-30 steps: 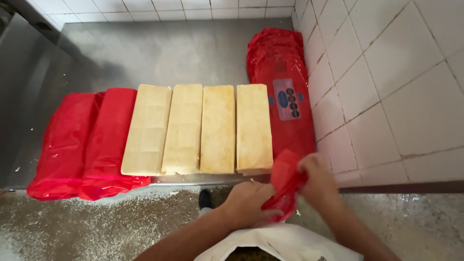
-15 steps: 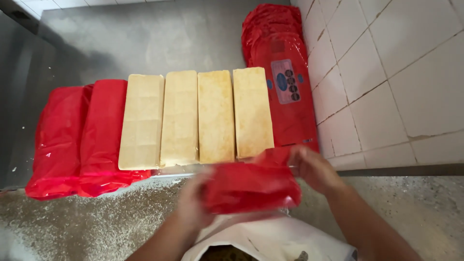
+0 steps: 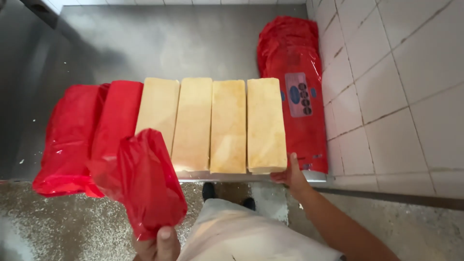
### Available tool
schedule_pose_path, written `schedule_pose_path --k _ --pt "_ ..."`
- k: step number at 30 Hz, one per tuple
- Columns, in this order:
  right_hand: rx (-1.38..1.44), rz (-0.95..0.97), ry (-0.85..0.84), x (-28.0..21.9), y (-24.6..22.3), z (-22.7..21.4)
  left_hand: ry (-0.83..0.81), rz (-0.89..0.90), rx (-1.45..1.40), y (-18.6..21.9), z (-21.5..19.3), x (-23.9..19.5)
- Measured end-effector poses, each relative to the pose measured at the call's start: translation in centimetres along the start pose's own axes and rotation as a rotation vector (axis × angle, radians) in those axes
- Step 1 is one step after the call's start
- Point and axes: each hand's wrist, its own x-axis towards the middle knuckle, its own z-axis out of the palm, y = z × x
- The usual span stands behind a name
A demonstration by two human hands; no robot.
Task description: The person wraps rectangular blocks of pale food in red plastic bags on a stainless steel table. They pick up each block, place it into a bag, and set the wrapped item aside, repeating the process for several blocks.
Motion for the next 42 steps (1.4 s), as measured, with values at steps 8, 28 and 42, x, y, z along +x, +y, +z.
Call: schedule_pose_path --k 8,28,42 --pt "0.253 -0.055 -0.108 -1.7 -8.2 4.4 -0.781 0.003 0.237 4.6 13.4 11.5" --pt "-0.602 -1.203 -0.386 -12.4 -16.4 7.9 -0.943 -0.716 -0.878 9.2 23.7 14.7" --pt "-0.339 -0.734 -0.243 -7.0 -25.0 13.2 -0.901 0.122 0.569 22.7 23.1 27.1"
